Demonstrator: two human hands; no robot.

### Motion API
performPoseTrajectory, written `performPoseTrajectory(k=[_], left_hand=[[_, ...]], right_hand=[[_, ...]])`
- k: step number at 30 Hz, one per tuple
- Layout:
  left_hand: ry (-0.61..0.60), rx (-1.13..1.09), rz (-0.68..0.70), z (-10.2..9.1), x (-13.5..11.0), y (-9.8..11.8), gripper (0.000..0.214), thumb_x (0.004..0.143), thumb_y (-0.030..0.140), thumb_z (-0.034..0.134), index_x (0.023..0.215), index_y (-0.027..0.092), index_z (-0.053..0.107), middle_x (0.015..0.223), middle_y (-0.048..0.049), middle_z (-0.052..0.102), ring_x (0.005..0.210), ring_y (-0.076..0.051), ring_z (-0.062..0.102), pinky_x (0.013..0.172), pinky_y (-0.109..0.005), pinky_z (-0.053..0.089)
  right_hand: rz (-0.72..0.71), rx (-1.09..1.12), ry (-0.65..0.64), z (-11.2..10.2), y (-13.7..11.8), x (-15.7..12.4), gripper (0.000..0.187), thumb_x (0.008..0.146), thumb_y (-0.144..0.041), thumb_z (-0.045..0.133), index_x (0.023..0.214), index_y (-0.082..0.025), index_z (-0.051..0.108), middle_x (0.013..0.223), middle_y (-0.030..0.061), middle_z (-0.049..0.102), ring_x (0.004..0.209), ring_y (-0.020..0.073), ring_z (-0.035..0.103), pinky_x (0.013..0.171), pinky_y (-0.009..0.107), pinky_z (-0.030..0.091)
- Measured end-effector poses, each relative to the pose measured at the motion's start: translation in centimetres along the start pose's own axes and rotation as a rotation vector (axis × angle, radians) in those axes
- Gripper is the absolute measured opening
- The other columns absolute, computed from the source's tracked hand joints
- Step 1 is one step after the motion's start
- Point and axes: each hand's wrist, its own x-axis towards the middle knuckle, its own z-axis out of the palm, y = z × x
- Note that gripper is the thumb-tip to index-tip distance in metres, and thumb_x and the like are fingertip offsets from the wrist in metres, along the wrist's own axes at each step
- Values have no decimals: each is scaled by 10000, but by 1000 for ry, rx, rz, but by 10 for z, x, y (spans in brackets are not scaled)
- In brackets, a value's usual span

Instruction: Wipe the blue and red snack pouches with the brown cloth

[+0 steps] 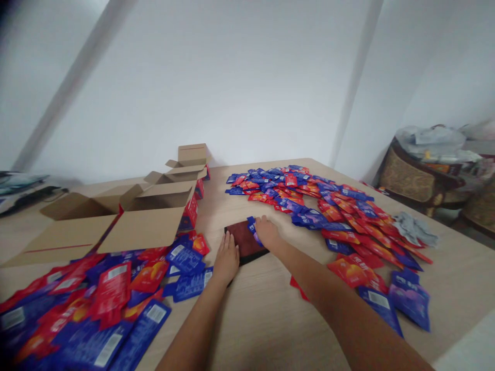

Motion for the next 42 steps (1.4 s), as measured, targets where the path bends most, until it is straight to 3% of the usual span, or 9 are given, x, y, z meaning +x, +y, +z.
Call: performPoseTrajectory(k=[6, 11, 17, 21, 25, 29, 32, 37, 42], left_hand=[[15, 6, -8, 1, 1, 2, 497, 895, 205, 265, 1321, -32, 364, 1425, -215, 315, 1344, -272, 244, 1089, -403, 269], [25, 1, -9, 2, 2, 1, 492, 893, 199, 258, 1323, -8, 376, 1415, -209, 336, 1345, -268, 244, 1080, -437, 281], [14, 14, -3, 6, 3, -2, 496, 883, 181, 256, 1326, -10, 371, 1419, -207, 329, 1349, -264, 232, 1081, -439, 283], [17, -1, 8, 8, 2, -4, 501, 881, 185, 259, 1341, 10, 352, 1427, -196, 320, 1354, -261, 218, 1081, -450, 281], [2, -17, -9, 3, 1, -2, 496, 889, 202, 260, 1336, 12, 359, 1436, -190, 307, 1351, -262, 225, 1080, -435, 283], [-11, -4, -7, -1, 1, 0, 492, 889, 198, 262, 1316, -15, 379, 1432, -201, 312, 1347, -261, 238, 1089, -400, 268], [3, 3, -9, 1, 2, 0, 492, 886, 194, 260, 1313, -17, 384, 1425, -207, 322, 1343, -261, 249, 1083, -401, 279], [33, -14, 18, 3, 2, -2, 491, 879, 173, 261, 1319, -9, 379, 1420, -211, 327, 1348, -265, 236, 1074, -441, 287], [14, -20, 9, 4, 2, -3, 494, 873, 148, 258, 1326, -15, 370, 1420, -218, 317, 1347, -270, 237, 1073, -437, 291]], right_hand=[[81, 20, 30, -24, 10, -2, 376, 918, -333, 382, 1230, -125, 400, 1129, 160, 524, 903, 233, 602, 715, 317, 458], [-118, 258, 114, -46, -25, -6, 438, 956, -352, 221, 1344, -162, 291, 1242, 139, 484, 996, 209, 562, 817, 302, 414], [-165, 163, 86, -9, -48, -16, 368, 928, -327, 317, 1191, -140, 494, 1124, 157, 524, 1070, 258, 457, 906, 374, 355], [-134, 111, 122, 14, -39, -12, 396, 911, -361, 382, 1237, -148, 454, 1150, 153, 485, 1078, 253, 431, 898, 381, 369], [-38, 38, 103, 14, -14, 2, 524, 913, -391, 386, 1381, -186, 270, 1195, 147, 451, 1008, 233, 507, 781, 326, 446], [30, -30, 14, -3, 0, 5, 544, 922, -341, 367, 1419, -205, 193, 1207, 163, 426, 848, 209, 596, 670, 305, 476], [-64, -2, 18, -28, -7, -5, 541, 907, -173, 341, 1422, -231, 187, 1216, 155, 423, 906, 208, 592, 718, 294, 471], [-407, 158, 95, -56, -26, -28, 668, 834, -77, 365, 1434, -254, 130, 1333, 102, 381, 1053, 181, 529, 864, 275, 432], [-489, 160, 64, -11, -27, -39, 483, 899, -202, 317, 1371, -104, 340, 1355, 147, 432, 1249, 214, 387, 1009, 344, 344]])
